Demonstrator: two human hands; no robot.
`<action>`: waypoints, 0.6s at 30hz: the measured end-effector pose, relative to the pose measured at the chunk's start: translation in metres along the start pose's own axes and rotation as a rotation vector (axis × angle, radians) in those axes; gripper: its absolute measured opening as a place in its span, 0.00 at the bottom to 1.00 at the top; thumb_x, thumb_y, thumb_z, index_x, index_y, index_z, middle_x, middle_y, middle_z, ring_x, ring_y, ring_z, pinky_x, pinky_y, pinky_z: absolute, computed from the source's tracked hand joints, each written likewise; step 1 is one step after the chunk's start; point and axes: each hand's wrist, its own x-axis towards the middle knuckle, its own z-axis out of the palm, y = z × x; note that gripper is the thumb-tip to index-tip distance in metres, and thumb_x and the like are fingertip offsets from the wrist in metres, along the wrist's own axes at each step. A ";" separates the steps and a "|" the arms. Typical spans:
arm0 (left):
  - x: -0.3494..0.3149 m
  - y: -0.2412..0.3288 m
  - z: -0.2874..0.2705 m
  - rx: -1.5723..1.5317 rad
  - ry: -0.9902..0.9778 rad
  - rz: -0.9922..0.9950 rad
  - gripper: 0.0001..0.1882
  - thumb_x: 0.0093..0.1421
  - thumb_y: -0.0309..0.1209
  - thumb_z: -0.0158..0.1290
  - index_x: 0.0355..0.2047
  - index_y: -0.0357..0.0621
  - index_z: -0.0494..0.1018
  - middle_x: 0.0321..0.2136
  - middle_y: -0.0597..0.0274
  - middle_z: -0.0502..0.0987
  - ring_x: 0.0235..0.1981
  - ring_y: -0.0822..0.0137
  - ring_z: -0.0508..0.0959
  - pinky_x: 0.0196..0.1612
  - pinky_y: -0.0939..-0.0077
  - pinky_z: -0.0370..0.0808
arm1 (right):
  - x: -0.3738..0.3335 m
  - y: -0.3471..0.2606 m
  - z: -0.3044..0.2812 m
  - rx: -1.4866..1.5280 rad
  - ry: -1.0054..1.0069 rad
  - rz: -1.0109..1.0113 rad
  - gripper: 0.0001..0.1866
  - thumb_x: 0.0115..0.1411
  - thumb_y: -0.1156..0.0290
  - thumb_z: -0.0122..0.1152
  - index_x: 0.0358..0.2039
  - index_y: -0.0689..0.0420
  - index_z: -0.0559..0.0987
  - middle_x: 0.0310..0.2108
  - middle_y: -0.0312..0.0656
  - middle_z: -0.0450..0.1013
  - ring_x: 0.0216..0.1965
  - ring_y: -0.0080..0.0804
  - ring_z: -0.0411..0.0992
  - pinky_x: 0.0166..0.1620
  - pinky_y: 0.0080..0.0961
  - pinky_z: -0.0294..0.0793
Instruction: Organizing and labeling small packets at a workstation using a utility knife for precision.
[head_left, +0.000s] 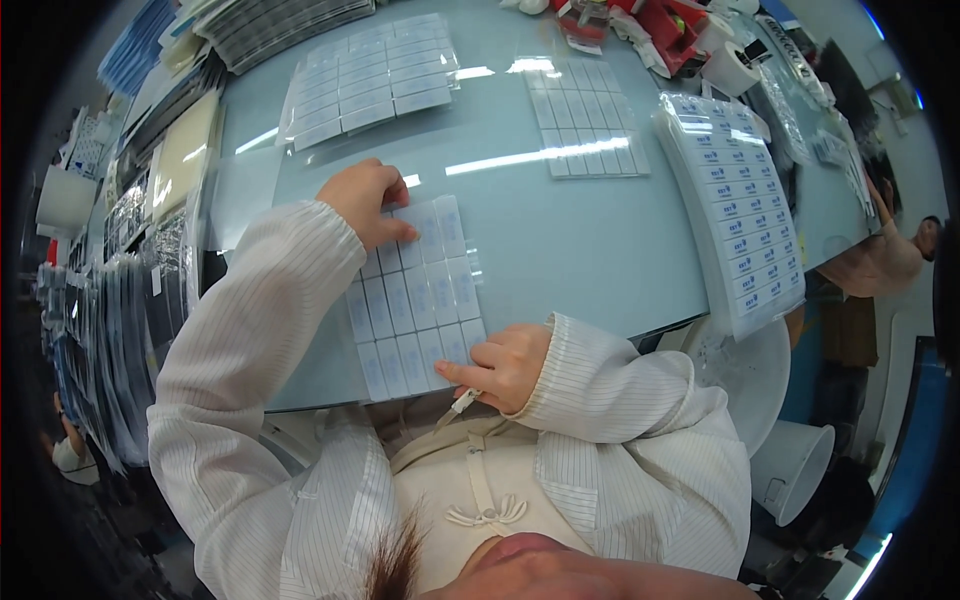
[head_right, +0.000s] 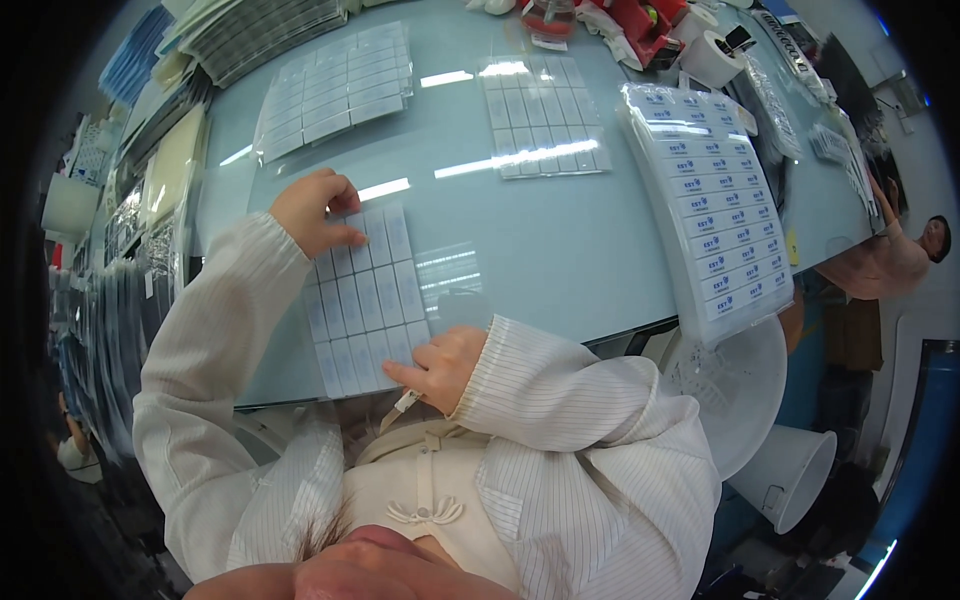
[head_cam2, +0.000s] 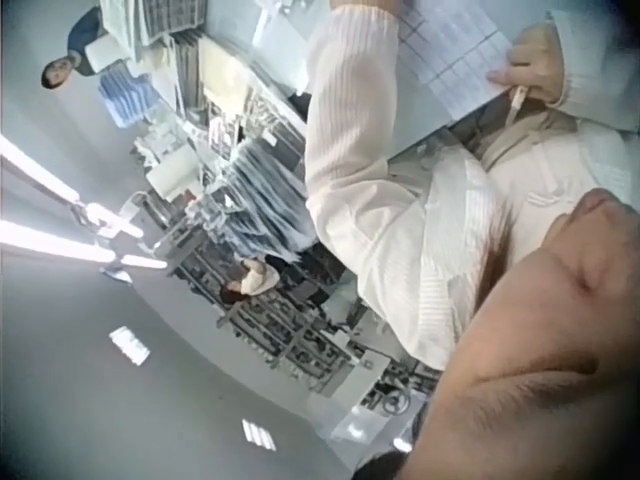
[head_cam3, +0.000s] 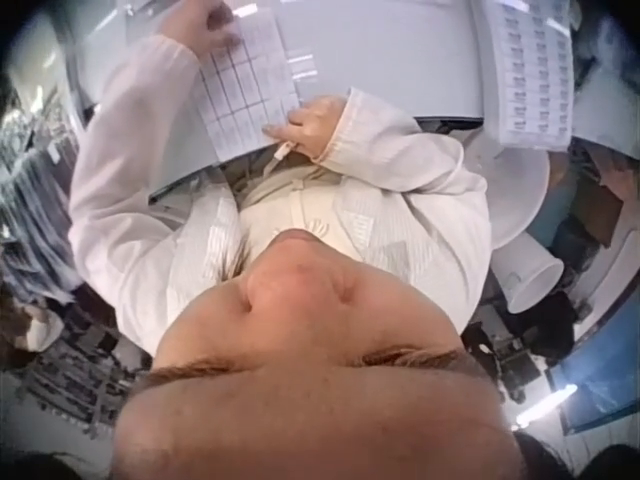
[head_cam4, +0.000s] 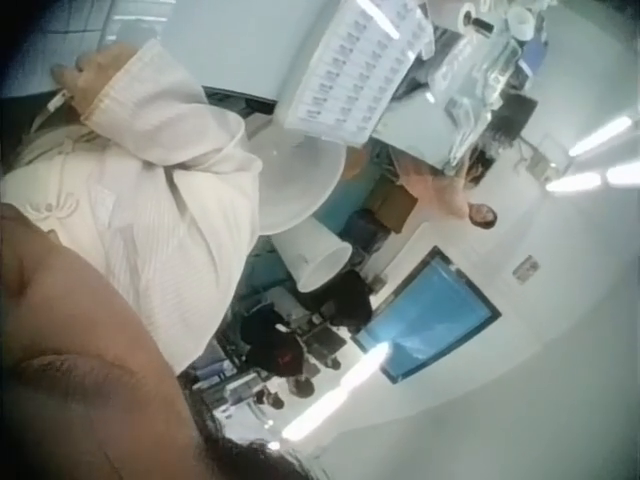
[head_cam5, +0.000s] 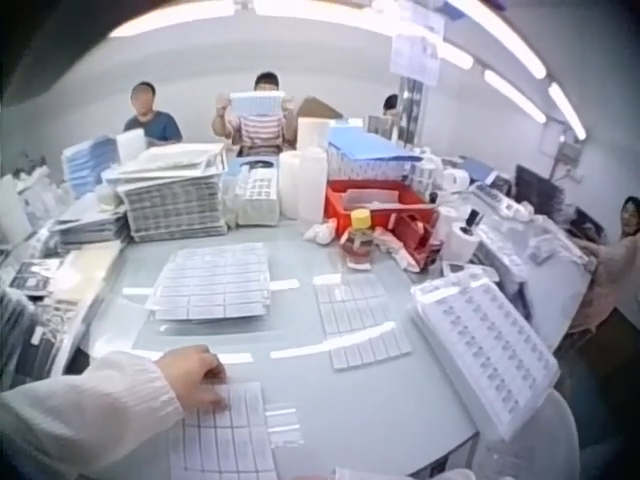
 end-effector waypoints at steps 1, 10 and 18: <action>0.001 0.001 -0.002 0.003 0.012 0.005 0.20 0.48 0.36 0.68 0.39 0.42 0.76 0.42 0.55 0.75 0.45 0.58 0.75 0.50 0.67 0.73 | 0.001 0.001 0.002 -0.010 -0.038 0.008 0.22 0.52 0.68 0.59 0.50 0.55 0.75 0.23 0.41 0.72 0.26 0.39 0.75 0.30 0.33 0.74; 0.009 -0.003 -0.014 -0.135 -0.117 0.047 0.26 0.49 0.40 0.67 0.45 0.42 0.75 0.42 0.56 0.78 0.46 0.63 0.77 0.50 0.71 0.72 | 0.000 0.002 0.005 -0.044 0.120 -0.026 0.20 0.52 0.63 0.64 0.47 0.52 0.78 0.18 0.36 0.69 0.20 0.34 0.71 0.24 0.30 0.71; 0.023 -0.007 -0.020 -0.230 -0.303 -0.001 0.17 0.53 0.42 0.64 0.37 0.43 0.81 0.32 0.61 0.81 0.38 0.69 0.77 0.45 0.74 0.71 | -0.001 -0.002 0.000 -0.037 0.042 0.012 0.21 0.52 0.65 0.64 0.48 0.52 0.77 0.20 0.36 0.70 0.23 0.35 0.71 0.27 0.31 0.72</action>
